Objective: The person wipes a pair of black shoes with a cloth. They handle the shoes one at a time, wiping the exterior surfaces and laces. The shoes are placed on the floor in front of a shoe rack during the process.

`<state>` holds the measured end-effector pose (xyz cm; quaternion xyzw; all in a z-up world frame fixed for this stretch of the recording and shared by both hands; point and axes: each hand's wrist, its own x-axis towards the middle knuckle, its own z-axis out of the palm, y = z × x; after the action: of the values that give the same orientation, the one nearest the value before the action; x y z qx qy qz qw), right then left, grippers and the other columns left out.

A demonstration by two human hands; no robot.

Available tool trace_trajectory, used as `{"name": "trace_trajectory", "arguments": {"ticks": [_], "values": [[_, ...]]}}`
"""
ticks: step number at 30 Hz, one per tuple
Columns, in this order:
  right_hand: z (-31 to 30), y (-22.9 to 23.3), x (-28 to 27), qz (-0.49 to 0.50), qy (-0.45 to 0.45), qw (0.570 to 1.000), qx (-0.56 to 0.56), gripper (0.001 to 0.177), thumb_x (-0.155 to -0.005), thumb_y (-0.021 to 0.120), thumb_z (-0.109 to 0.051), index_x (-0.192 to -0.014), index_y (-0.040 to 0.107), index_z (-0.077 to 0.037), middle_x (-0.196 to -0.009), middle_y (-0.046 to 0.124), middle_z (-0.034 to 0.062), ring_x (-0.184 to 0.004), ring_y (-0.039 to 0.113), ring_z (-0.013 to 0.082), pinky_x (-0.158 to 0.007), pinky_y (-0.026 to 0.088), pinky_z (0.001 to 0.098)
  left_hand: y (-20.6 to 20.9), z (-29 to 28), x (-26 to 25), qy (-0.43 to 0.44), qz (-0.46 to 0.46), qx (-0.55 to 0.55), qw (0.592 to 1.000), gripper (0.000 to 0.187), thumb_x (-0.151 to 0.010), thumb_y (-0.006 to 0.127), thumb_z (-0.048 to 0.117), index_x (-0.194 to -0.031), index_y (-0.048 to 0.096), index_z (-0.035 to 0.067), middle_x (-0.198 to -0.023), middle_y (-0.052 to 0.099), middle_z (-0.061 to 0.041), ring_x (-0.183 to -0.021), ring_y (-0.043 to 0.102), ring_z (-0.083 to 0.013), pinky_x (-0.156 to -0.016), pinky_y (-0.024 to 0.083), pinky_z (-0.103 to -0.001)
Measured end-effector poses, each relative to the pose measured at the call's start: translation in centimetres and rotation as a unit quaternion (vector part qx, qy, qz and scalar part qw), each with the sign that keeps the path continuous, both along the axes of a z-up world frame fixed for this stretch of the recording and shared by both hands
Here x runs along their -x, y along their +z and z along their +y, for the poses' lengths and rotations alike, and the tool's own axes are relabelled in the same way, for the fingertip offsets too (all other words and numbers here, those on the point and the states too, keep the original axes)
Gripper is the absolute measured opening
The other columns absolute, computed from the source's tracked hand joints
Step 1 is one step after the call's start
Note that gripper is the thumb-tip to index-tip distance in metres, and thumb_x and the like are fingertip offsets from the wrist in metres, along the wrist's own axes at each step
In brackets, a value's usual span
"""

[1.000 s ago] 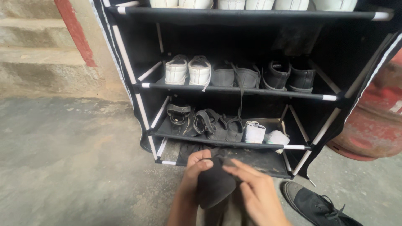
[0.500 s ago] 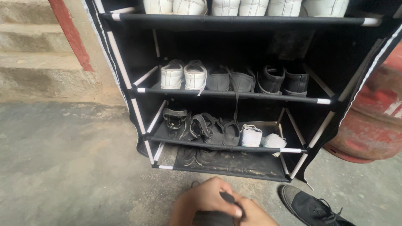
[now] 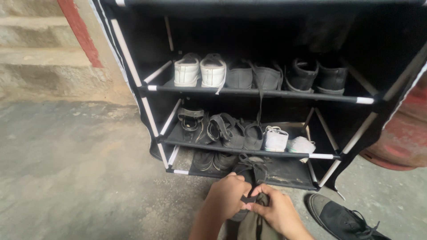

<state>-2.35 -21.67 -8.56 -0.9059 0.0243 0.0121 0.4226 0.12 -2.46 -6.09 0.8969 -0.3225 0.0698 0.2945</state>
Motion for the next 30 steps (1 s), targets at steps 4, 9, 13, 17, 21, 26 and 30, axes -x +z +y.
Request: {"name": "trace_trajectory", "arguments": {"ticks": [4, 9, 13, 17, 21, 26, 30], "values": [[0.5, -4.1, -3.3, -0.021, -0.008, 0.999, 0.047, 0.04, -0.066, 0.095, -0.03, -0.093, 0.071, -0.013, -0.074, 0.071, 0.0132, -0.067, 0.064, 0.0301, -0.068, 0.056, 0.0354, -3.5, -0.8, -3.2, 0.04, -0.008, -0.046, 0.998, 0.025, -0.067, 0.087, 0.017, -0.084, 0.069, 0.011, -0.096, 0.068, -0.005, -0.101, 0.064, -0.028, -0.076, 0.055, -0.043], [-0.3, -15.2, -10.1, -0.192, 0.049, 0.972, 0.123, 0.037, -0.062, 0.091, -0.028, -0.087, 0.07, -0.012, -0.113, 0.071, 0.0177, -0.089, 0.072, 0.0343, -0.076, 0.06, 0.0358, -13.2, -1.3, -7.4, 0.098, -0.02, -0.036, 0.994, 0.014, -0.079, 0.079, 0.021, -0.085, 0.071, 0.011, -0.097, 0.067, -0.005, -0.105, 0.064, -0.0277, -0.071, 0.058, -0.045], [-1.5, -24.5, -13.1, -0.291, 0.098, 0.935, 0.176, 0.031, -0.057, 0.088, -0.016, -0.082, 0.07, -0.009, -0.138, 0.057, 0.0234, -0.108, 0.07, 0.0387, -0.084, 0.059, 0.0411, -23.6, -3.0, -11.0, 0.124, -0.065, -0.003, 0.99, 0.017, -0.08, 0.076, 0.026, -0.076, 0.07, 0.01, -0.091, 0.064, -0.005, -0.101, 0.065, -0.0258, -0.068, 0.059, -0.043], [-0.8, -29.5, -14.0, -0.268, 0.044, 0.95, 0.157, 0.029, -0.059, 0.087, -0.016, -0.081, 0.07, -0.011, -0.146, 0.058, 0.0169, -0.098, 0.076, 0.0258, -0.082, 0.061, 0.0349, -30.4, -2.9, -12.4, 0.15, -0.101, -0.019, 0.983, 0.011, -0.082, 0.072, 0.02, -0.076, 0.068, 0.011, -0.089, 0.062, -0.002, -0.097, 0.064, -0.0238, -0.064, 0.06, -0.039], [-1.4, -29.7, -16.2, -0.249, 0.115, 0.956, 0.106, 0.019, -0.062, 0.084, -0.012, -0.075, 0.07, -0.011, -0.142, 0.061, 0.0166, -0.102, 0.076, 0.0256, -0.086, 0.06, 0.0334, -32.3, -1.2, -13.0, 0.117, -0.095, -0.027, 0.988, 0.01, -0.084, 0.071, 0.02, -0.079, 0.066, 0.013, -0.087, 0.058, -0.004, -0.095, 0.062, -0.0238, -0.064, 0.06, -0.038], [-4.4, -24.1, -19.8, -0.095, 0.03, 0.994, 0.055, 0.047, -0.077, 0.062, 0.004, -0.117, 0.078, -0.015, -0.126, 0.072, 0.01, -0.108, 0.073, 0.025, -0.095, 0.06, 0.0355, -28.8, -0.5, -13.5, 0.113, -0.053, -0.027, 0.992, 0.019, -0.079, 0.071, 0.019, -0.093, 0.068, 0.008, -0.096, 0.059, -0.008, -0.103, 0.061, -0.0261, -0.085, 0.059, -0.04], [-0.6, -21.3, -20.9, -0.125, 0.074, 0.977, 0.154, 0.066, -0.074, 0.066, 0.002, -0.138, 0.062, -0.014, -0.15, 0.05, 0.0179, -0.118, 0.064, 0.039, -0.098, 0.053, 0.0439, -23.1, -1.2, -14.0, 0.163, 0.124, -0.061, 0.977, 0.048, -0.066, 0.084, 0.023, -0.102, 0.067, -0.004, -0.112, 0.056, -0.019, -0.115, 0.049, -0.0377, -0.094, 0.048, -0.054]]}}
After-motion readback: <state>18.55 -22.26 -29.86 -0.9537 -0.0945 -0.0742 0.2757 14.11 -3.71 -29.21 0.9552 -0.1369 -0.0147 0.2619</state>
